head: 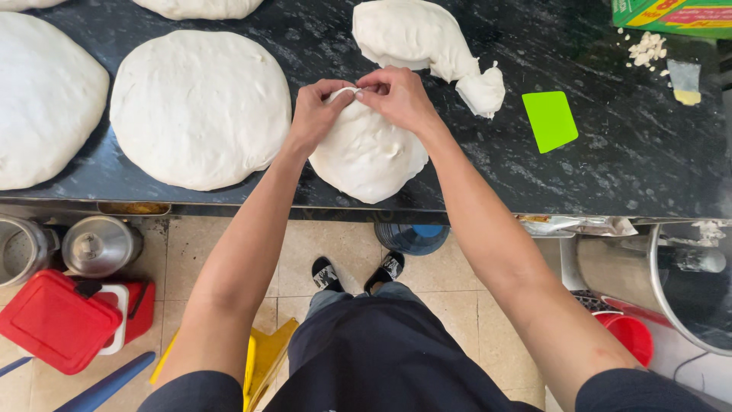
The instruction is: The person kneads and shapes multiple portions of dough on a countertop, using hands and a green plastic scraper to cut and fold the dough. The person repeatedly flattens, folds, and rounds the dough pieces, occasionally weighing them on a scale.
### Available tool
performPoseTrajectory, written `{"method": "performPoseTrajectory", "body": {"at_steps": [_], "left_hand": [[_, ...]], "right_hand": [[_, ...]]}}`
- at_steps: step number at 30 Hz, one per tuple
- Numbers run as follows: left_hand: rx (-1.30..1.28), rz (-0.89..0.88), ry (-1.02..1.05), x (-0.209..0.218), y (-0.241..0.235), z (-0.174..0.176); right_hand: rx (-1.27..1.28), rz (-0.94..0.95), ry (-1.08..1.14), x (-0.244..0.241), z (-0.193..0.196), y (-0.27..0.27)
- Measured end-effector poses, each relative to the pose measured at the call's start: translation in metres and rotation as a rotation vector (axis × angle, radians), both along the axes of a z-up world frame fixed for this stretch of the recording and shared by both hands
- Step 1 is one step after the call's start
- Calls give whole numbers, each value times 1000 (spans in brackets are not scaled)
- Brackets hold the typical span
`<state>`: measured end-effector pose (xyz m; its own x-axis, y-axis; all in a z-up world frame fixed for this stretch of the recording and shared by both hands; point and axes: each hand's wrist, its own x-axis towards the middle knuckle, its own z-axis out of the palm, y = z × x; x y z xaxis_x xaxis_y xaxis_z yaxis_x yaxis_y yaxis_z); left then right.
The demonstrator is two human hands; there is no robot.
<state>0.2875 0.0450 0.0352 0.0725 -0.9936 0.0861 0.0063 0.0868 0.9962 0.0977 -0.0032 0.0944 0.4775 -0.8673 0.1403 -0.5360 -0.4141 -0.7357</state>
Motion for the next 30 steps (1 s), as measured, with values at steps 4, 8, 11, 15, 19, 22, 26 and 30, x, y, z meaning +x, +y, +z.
{"method": "performPoseTrajectory", "body": {"at_steps": [4,8,11,15,19,22,26,30], "left_hand": [[32,8,4,1,-1,1],[132,16,-70,2,-3,-3],[-42,145,-353,1,-4,-3],[9,221,-421,-8,-13,9],[312,-84,-694,-23,-33,35],[463,-237,-860,-27,-43,52],[448,-250,-849,-27,-50,54],[396,-166,-651,-25,-47,45]], "right_hand": [[-149,-42,-7,5,-10,7],[43,-310,-394,9,-21,10],[210,-349,-651,-7,-27,5],[280,-392,-740,-62,-45,-1],[337,-722,-561,-148,-69,-11],[349,-928,-505,-229,-70,-39],[394,-997,-1340,-313,-44,-73],[485,-720,-924,-273,-65,-61]]}}
